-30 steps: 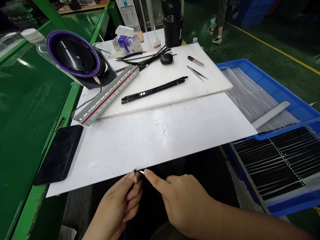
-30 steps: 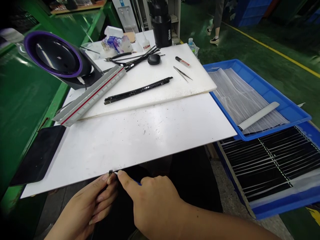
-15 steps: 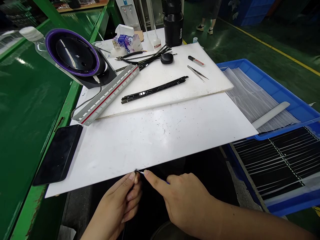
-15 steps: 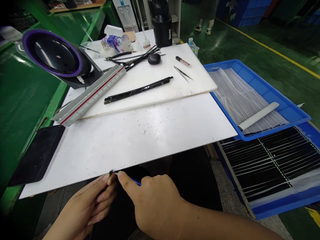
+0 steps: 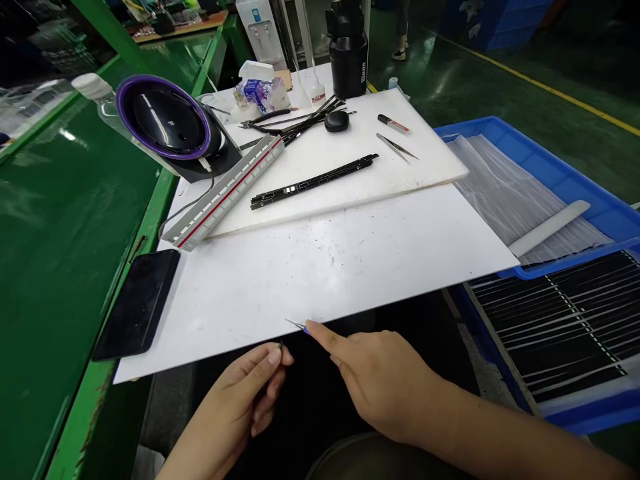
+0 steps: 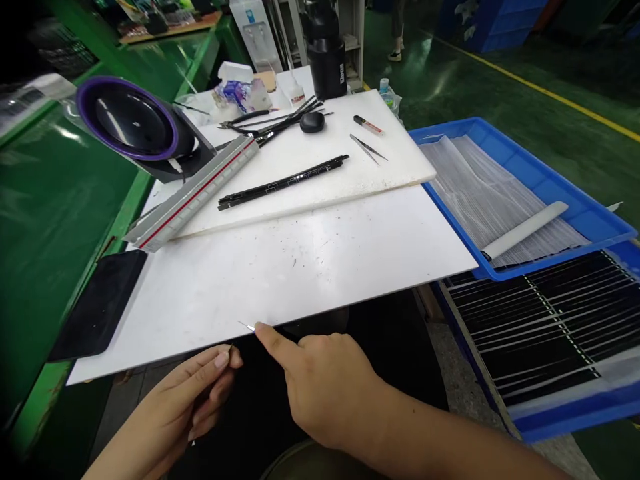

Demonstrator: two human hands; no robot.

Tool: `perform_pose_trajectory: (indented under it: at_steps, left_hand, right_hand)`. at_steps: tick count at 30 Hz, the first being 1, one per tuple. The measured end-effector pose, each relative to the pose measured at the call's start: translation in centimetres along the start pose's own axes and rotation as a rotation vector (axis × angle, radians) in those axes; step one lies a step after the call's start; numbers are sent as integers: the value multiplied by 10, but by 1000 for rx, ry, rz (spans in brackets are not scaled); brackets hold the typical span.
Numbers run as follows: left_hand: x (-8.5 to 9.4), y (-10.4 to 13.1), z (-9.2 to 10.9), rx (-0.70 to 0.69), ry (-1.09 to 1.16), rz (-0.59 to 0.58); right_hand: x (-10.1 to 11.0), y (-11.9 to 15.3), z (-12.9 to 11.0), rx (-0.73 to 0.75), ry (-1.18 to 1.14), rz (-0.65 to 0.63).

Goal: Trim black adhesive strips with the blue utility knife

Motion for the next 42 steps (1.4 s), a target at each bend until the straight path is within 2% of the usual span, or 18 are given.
perform_pose_trajectory:
  at_steps: [2, 4, 10, 15, 19, 22, 27, 42]
  left_hand:
    - [1, 2, 4, -49, -19, 50]
    - [2, 3, 4, -42, 28, 67]
    - [3, 1, -1, 60, 171, 45]
    - [-6, 0, -1, 100, 232, -16]
    - [-9, 1, 2, 34, 132, -35]
    - [-4, 3, 4, -14, 60, 19]
    - [3, 3, -2, 63, 138, 55]
    - [6, -4, 0, 93, -10, 14]
  right_hand:
    - [3, 0, 4, -17, 8, 9]
    - [4, 0, 6, -32, 12, 18]
    - [0, 3, 6, -42, -20, 15]
    - [-2, 3, 3, -30, -14, -16]
    - [-3, 1, 5, -38, 1, -20]
    - [-3, 0, 6, -41, 0, -23]
    - [-3, -1, 2, -41, 16, -45]
    - [3, -12, -10, 26, 15, -84]
Point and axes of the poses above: each hand's wrist, its own y-axis away from the middle knuckle, its own x-axis out of the back of the hand, z = x × y, the point moved 7 cm from there along -y, towards the middle knuckle, and after that the axes turned 3 degrees about x, right-handed, at the moved point
